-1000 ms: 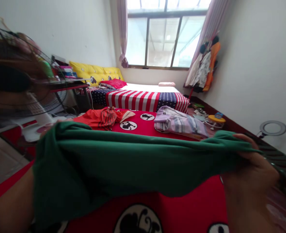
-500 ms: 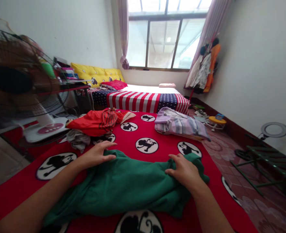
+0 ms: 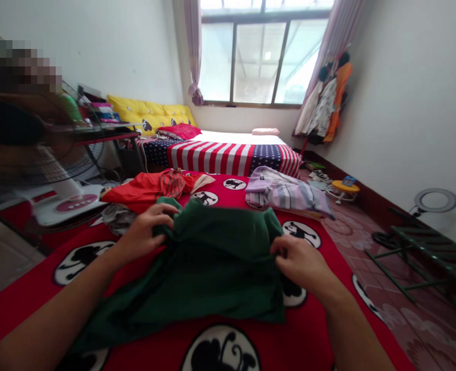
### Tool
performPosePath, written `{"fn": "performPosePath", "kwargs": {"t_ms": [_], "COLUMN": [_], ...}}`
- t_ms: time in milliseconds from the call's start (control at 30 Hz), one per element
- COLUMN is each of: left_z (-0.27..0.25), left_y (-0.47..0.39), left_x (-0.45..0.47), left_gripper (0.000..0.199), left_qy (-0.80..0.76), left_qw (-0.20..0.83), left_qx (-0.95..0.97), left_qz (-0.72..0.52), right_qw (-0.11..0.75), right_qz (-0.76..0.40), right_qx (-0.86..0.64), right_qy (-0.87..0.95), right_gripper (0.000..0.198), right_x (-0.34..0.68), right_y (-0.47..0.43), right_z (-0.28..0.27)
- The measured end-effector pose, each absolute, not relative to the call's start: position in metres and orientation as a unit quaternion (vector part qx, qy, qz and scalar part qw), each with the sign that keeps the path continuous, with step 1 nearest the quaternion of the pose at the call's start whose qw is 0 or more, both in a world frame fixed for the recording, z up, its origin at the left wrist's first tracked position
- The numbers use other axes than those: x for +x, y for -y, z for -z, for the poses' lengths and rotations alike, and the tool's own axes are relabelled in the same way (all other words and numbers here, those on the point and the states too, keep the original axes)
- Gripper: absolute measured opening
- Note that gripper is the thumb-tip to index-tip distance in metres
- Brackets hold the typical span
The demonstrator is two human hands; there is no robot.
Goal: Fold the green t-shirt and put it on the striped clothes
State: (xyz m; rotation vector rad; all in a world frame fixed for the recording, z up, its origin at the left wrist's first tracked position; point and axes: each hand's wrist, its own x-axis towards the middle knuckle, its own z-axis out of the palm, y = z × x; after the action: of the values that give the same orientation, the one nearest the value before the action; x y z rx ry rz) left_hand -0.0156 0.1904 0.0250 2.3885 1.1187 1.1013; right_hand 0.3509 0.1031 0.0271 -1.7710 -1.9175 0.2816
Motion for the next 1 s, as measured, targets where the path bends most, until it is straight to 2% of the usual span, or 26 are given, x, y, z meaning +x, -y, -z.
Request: {"fn": "performPosePath", "kwargs": {"t_ms": [33,67,100,167,267,300,367,467,533,633,700,767,800,867,933,1000], "left_z": [-0.024,-0.022,-0.02,-0.015,-0.006,-0.003,0.002,0.004,-0.001,-0.015,-0.021,-0.02,-0.018,-0.011,-0.008,-0.012], "left_y": [-0.192,-0.193,-0.194,-0.195,-0.195,-0.195,-0.194,-0.192,-0.192,-0.197,-0.203,-0.208,-0.21,-0.213,-0.212,-0.208], "left_x": [-0.016,-0.017,-0.016,-0.015,-0.011,-0.01,-0.008,-0.004,0.0,0.007,0.011,0.011,0.01,0.006,-0.002,-0.01], "left_gripper": [0.021,0.018,0.017,0.029,0.069,0.076,0.07,0.033,0.018,0.027,0.046,0.066,0.07,0.06,0.038,0.027], "left_qy": [-0.366,-0.352,-0.349,-0.376,-0.413,-0.416,-0.41,-0.383,-0.392,-0.425,-0.395,-0.368,-0.374,-0.414,-0.456,-0.49], "left_qw": [0.21,0.261,0.291,0.287,0.236,0.224,0.217,0.237,0.28,0.365,0.382,0.367,0.354,0.328,0.304,0.28], "left_qx": [0.856,0.869,0.87,0.86,0.849,0.851,0.86,0.869,0.834,0.686,0.612,0.607,0.614,0.631,0.658,0.705], "left_qz": [-0.298,-0.23,-0.19,-0.193,-0.232,-0.23,-0.21,-0.207,-0.268,-0.465,-0.568,-0.601,-0.598,-0.568,-0.517,-0.43], "right_qw": [0.177,0.133,0.128,0.18,0.23,0.23,0.23,0.265,0.337,0.545,0.668,0.712,0.709,0.68,0.634,0.559], "right_qz": [-0.157,-0.185,-0.19,-0.167,-0.174,-0.193,-0.231,-0.297,-0.342,-0.376,-0.379,-0.381,-0.381,-0.369,-0.339,-0.309], "right_qx": [-0.663,-0.674,-0.686,-0.703,-0.704,-0.704,-0.706,-0.687,-0.668,-0.589,-0.493,-0.438,-0.436,-0.463,-0.501,-0.552], "right_qy": [0.71,0.703,0.69,0.667,0.649,0.643,0.629,0.608,0.568,0.463,0.41,0.395,0.402,0.433,0.483,0.536], "right_gripper": [0.015,0.013,0.013,0.02,0.046,0.052,0.045,0.018,0.015,0.028,0.057,0.086,0.093,0.083,0.057,0.034], "right_x": [0.356,0.36,0.363,0.363,0.354,0.351,0.344,0.341,0.34,0.337,0.332,0.326,0.323,0.321,0.323,0.327], "right_y": [-0.104,-0.106,-0.107,-0.111,-0.115,-0.115,-0.116,-0.116,-0.116,-0.118,-0.121,-0.123,-0.124,-0.125,-0.122,-0.116], "right_z": [-0.025,-0.022,-0.019,-0.015,-0.007,-0.005,0.0,0.003,0.001,-0.005,-0.007,-0.005,-0.003,0.0,-0.002,-0.009]}}
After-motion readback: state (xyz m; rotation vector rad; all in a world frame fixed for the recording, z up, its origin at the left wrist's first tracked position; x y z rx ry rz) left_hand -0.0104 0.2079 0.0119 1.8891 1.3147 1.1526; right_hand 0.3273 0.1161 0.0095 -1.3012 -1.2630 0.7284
